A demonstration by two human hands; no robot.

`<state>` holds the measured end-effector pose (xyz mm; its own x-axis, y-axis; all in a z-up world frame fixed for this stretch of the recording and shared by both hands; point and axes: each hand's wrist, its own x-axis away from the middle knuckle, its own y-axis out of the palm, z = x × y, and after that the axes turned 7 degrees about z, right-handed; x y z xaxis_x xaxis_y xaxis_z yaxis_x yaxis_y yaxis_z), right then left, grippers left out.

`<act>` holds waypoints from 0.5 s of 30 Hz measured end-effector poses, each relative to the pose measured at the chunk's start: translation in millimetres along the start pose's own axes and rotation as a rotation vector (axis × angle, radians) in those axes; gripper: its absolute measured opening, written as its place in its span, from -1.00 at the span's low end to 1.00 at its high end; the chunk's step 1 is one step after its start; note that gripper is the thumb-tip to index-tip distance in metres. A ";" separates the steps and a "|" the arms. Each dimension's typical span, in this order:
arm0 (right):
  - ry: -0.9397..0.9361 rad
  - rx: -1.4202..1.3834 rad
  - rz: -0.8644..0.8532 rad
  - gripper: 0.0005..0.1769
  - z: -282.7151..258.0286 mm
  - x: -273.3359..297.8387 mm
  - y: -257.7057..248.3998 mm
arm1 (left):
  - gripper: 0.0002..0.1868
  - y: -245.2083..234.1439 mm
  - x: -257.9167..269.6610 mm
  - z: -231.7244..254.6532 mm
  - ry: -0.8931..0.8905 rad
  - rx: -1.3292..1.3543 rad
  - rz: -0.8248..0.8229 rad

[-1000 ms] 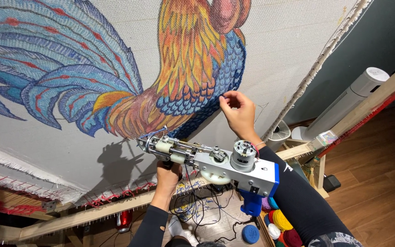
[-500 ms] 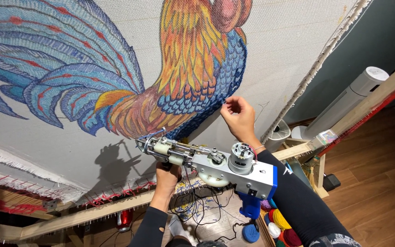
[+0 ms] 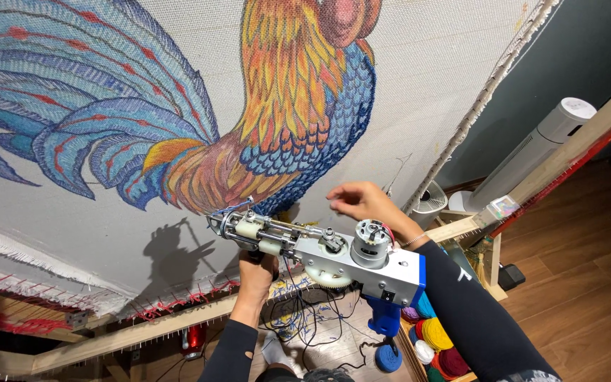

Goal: Using a tufting gun to create a rug with a rooster design.

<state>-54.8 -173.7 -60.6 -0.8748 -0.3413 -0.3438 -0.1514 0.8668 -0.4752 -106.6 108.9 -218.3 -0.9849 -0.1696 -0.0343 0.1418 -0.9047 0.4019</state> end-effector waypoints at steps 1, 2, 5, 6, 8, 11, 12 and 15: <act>0.000 0.002 0.001 -0.75 -1.4 9.2 -5.0 | -0.83 3.3 -0.2 -1.0 0.001 0.001 -0.002; 0.192 -0.001 0.033 -0.77 -3.0 17.9 -9.6 | -0.84 6.0 -0.5 -1.3 0.011 -0.010 0.002; 0.147 0.028 0.046 -0.70 -24.6 49.9 -26.1 | -0.83 15.2 -4.3 -7.2 0.042 -0.032 -0.030; -0.087 0.061 0.023 -0.70 -34.7 62.2 -32.4 | -0.80 18.9 -5.4 -10.3 0.062 -0.041 -0.064; 0.027 -0.099 0.082 -0.60 11.4 101.4 -46.8 | -0.82 39.6 -6.1 -8.0 0.049 -0.041 -0.056; 0.441 -0.433 0.331 -0.37 87.2 185.8 -71.7 | -0.86 68.4 -8.6 -12.1 0.002 0.002 -0.088; 0.745 -0.607 0.520 -0.24 113.7 218.3 -79.5 | -0.88 77.0 -9.8 -14.5 -0.033 0.043 -0.129; 0.386 -0.949 0.316 0.16 22.8 270.9 -79.7 | -0.90 106.5 -11.3 -17.3 -0.098 -0.081 -0.138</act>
<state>-269.3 -343.5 -134.3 -0.9981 -0.0582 0.0178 -0.0430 0.8809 0.4714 -78.6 7.7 -191.0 -1.0000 -0.0060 0.0071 0.0080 -0.9460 0.3240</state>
